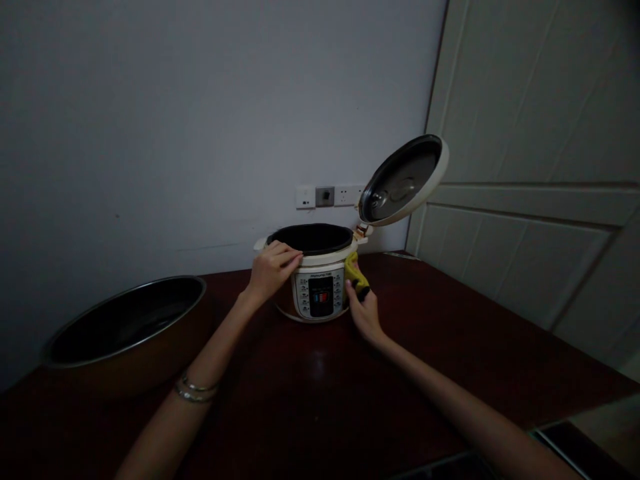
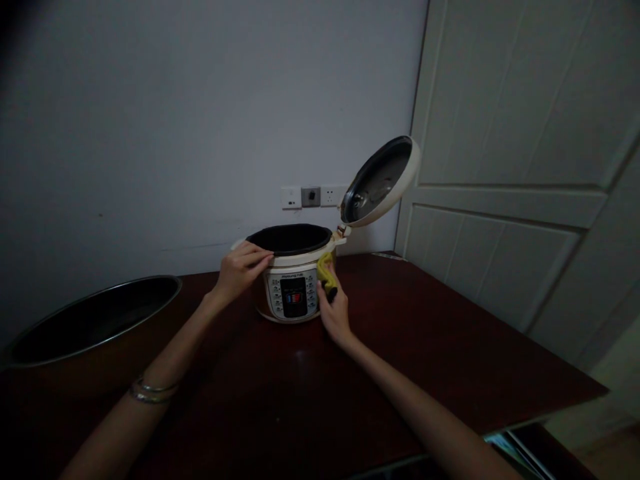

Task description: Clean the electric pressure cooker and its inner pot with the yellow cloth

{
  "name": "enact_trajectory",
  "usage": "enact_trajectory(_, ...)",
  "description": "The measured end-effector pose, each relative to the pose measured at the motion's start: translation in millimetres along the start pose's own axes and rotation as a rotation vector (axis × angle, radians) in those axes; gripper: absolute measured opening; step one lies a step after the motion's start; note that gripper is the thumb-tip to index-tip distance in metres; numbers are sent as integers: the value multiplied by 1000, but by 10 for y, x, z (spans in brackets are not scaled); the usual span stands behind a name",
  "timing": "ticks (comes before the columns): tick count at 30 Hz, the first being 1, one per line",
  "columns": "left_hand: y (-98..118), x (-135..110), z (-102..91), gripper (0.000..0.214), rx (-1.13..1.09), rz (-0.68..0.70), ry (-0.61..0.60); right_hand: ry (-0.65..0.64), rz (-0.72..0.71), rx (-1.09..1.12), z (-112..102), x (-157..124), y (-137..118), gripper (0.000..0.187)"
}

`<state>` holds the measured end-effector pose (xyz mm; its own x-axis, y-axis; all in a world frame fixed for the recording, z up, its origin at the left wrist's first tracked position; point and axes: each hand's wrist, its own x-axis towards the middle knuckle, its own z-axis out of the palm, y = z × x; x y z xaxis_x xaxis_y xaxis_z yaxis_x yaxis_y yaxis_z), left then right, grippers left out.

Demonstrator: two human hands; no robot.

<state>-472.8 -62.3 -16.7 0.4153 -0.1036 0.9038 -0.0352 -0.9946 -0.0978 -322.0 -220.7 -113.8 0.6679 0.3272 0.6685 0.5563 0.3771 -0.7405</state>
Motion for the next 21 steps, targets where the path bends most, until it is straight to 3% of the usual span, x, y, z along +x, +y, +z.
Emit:
enact_trajectory(5, 37, -5, -6, 19, 42, -12, -12, 138, 361, 15, -143, 322, 279, 53)
enact_trajectory(7, 49, -8, -6, 19, 66, -13, -18, 142, 445, 10, -177, 348, 352, 53)
enact_trajectory(11, 72, -6, -4, 17, 87, -9, -15, 78, 449, 25, -105, 145, 275, 58)
enact_trajectory(16, 92, 4, -11, 14, 75, -1, 14, -21, 215, 57, 2, 206, 167, 65)
enact_trajectory(21, 92, 1, -10, 14, 70, -8, 18, 7, 408, 33, -71, 341, 432, 68)
